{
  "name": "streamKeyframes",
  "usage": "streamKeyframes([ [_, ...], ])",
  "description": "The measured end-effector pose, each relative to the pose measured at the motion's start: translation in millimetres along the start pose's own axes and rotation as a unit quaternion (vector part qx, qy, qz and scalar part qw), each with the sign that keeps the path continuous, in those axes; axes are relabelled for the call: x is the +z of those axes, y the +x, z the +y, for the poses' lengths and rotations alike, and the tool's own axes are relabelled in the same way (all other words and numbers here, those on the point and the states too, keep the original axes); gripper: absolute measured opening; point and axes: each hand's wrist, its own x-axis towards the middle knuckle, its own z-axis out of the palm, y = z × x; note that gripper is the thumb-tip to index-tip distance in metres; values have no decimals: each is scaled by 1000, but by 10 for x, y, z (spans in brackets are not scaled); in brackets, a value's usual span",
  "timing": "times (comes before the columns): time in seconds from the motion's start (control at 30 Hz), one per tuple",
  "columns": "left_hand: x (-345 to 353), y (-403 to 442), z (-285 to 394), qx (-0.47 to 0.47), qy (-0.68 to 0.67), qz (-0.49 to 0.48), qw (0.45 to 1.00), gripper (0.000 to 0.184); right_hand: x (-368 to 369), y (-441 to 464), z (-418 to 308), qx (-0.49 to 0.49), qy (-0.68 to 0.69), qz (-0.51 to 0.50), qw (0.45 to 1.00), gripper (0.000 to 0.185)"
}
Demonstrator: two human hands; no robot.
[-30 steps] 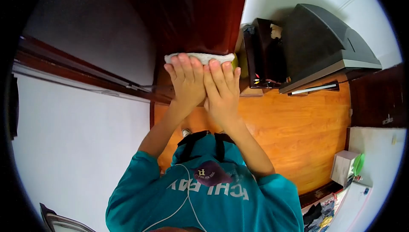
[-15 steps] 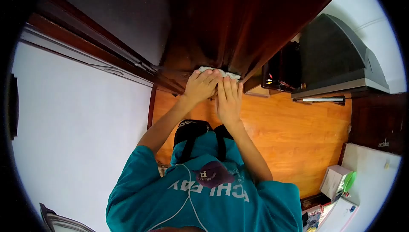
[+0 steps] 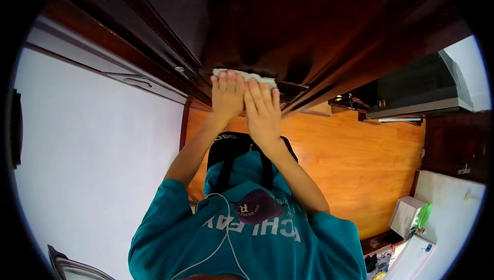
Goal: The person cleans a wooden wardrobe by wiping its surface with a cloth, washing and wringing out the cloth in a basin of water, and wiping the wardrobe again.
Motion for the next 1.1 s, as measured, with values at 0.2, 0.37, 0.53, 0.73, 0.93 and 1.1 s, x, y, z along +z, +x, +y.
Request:
streamKeyframes([
  [0.2, -38, -341, -493, -64, -40, -36, 996, 45, 245, 202, -421, -59, 53, 6, 997, 47],
  [0.37, -64, -286, -483, -46, -71, -35, 996, 56, 146, 196, -389, -45, 35, -4, 998, 46],
  [0.53, 103, -342, -30, -29, -75, -49, 996, 47, -30, 6, -26, -21, 1, -23, 1000, 44],
  [0.73, 63, -193, 611, -42, -65, -146, 986, 32, -283, -325, 402, 6, -17, -67, 998, 50],
  [0.93, 237, -93, 1032, 33, -68, -35, 997, 48, -411, -544, 762, 18, -89, -63, 994, 49],
  [1.1, 115, -46, 839, 22, -95, -63, 993, 63, -340, -470, 648, -15, -63, -70, 995, 47],
])
